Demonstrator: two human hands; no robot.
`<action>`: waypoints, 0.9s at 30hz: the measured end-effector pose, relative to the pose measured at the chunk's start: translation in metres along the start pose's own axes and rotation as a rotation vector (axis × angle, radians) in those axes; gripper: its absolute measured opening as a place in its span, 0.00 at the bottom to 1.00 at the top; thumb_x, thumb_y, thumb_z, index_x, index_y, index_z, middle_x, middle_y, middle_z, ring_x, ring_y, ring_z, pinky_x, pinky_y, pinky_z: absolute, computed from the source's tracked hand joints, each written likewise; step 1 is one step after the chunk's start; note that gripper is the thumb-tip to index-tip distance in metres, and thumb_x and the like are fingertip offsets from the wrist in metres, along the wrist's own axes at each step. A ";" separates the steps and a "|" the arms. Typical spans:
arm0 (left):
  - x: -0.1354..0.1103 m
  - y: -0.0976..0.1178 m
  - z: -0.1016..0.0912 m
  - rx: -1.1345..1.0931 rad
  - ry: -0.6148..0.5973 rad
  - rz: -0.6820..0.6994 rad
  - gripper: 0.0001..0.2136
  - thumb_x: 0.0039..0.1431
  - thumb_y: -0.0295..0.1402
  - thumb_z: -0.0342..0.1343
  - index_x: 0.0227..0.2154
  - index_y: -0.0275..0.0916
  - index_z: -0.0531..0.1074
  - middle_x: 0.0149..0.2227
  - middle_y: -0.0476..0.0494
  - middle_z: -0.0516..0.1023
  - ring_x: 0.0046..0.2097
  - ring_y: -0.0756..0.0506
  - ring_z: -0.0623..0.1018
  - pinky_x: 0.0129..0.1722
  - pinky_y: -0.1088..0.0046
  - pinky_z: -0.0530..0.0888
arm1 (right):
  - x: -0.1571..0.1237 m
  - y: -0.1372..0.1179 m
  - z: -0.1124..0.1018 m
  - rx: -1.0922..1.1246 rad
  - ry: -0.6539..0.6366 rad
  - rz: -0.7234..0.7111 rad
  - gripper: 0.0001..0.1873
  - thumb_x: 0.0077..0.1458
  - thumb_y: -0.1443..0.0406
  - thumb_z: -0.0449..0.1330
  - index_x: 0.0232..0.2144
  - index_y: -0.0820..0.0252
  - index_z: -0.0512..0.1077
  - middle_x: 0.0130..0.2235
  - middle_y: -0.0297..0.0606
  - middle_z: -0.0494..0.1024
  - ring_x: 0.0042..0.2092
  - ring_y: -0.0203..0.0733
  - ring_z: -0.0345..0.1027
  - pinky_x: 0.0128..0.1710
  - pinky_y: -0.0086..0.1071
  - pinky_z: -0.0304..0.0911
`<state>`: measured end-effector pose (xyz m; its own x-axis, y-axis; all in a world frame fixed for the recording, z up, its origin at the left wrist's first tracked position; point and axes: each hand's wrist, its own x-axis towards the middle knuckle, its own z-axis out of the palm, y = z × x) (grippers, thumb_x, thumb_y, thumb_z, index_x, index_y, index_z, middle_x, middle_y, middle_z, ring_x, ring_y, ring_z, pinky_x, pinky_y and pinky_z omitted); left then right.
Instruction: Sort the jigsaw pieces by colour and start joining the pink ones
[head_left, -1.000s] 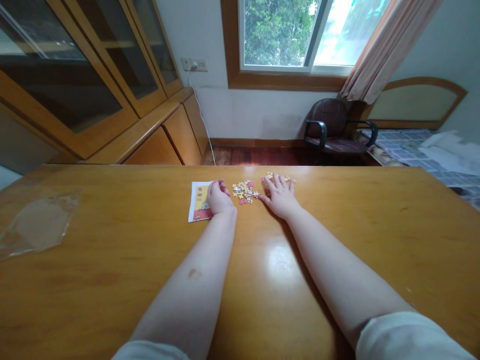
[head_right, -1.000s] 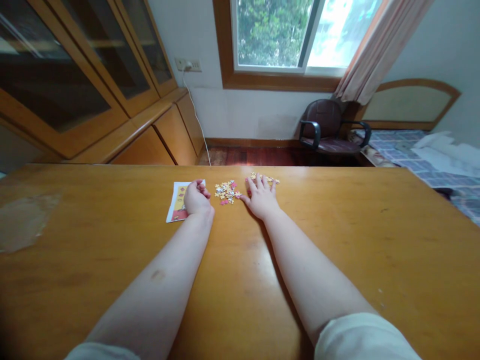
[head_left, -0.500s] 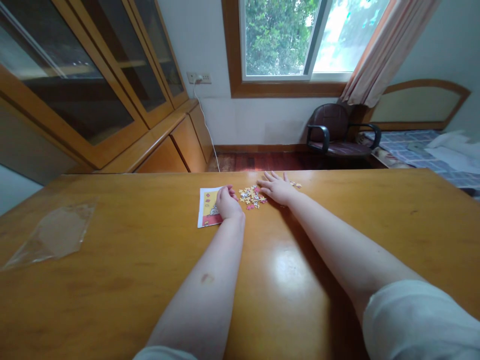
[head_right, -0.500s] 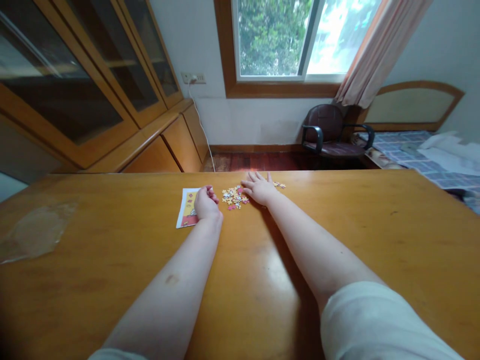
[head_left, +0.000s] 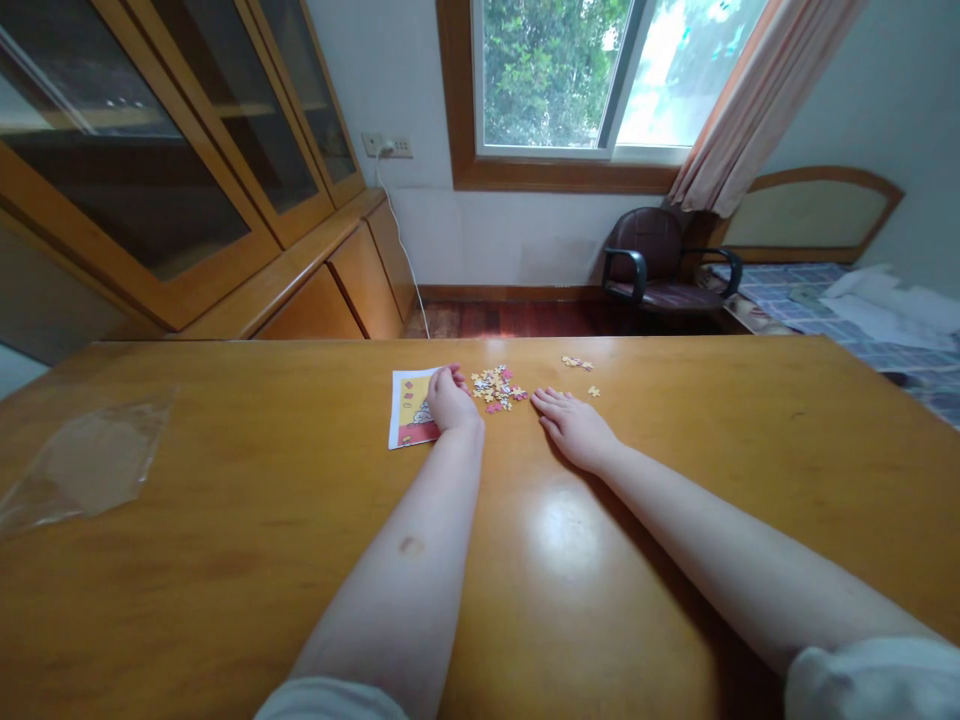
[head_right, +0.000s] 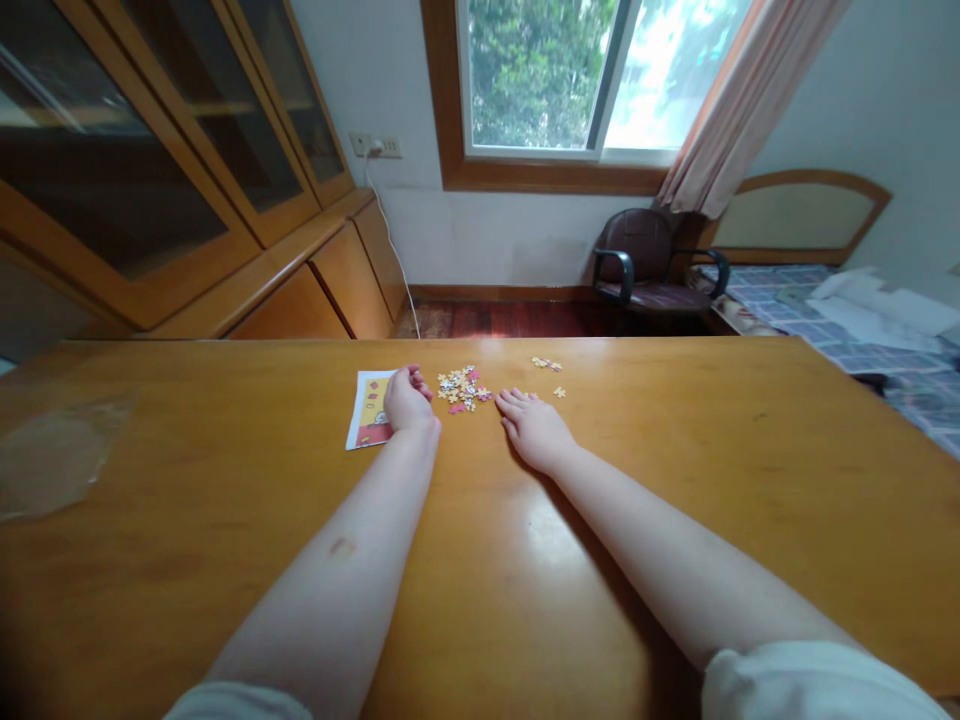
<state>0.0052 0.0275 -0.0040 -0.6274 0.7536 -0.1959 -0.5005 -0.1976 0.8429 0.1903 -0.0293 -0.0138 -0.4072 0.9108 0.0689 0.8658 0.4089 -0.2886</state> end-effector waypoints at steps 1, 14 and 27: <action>0.000 0.000 0.000 0.000 -0.002 0.003 0.05 0.47 0.30 0.49 0.23 0.36 0.68 0.20 0.55 0.63 0.18 0.57 0.59 0.17 0.80 0.54 | -0.009 -0.005 -0.001 0.033 -0.006 -0.024 0.24 0.62 0.64 0.45 0.59 0.59 0.62 0.62 0.41 0.62 0.64 0.44 0.52 0.63 0.44 0.46; 0.000 -0.002 0.000 0.033 -0.022 0.022 0.05 0.46 0.31 0.50 0.23 0.36 0.69 0.20 0.54 0.62 0.18 0.57 0.59 0.17 0.81 0.54 | 0.009 0.062 -0.017 0.123 0.245 0.301 0.32 0.56 0.55 0.54 0.59 0.66 0.61 0.65 0.52 0.53 0.64 0.52 0.49 0.62 0.46 0.47; 0.000 -0.003 -0.002 0.087 -0.047 0.061 0.05 0.48 0.30 0.48 0.24 0.37 0.68 0.21 0.54 0.62 0.19 0.56 0.59 0.18 0.80 0.55 | 0.036 0.077 -0.020 0.170 0.028 0.082 0.25 0.64 0.57 0.42 0.58 0.57 0.64 0.62 0.37 0.61 0.64 0.38 0.50 0.65 0.39 0.42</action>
<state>0.0051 0.0270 -0.0076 -0.6251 0.7711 -0.1209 -0.4074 -0.1901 0.8932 0.2484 0.0363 -0.0148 -0.3270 0.9428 0.0647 0.8332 0.3199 -0.4511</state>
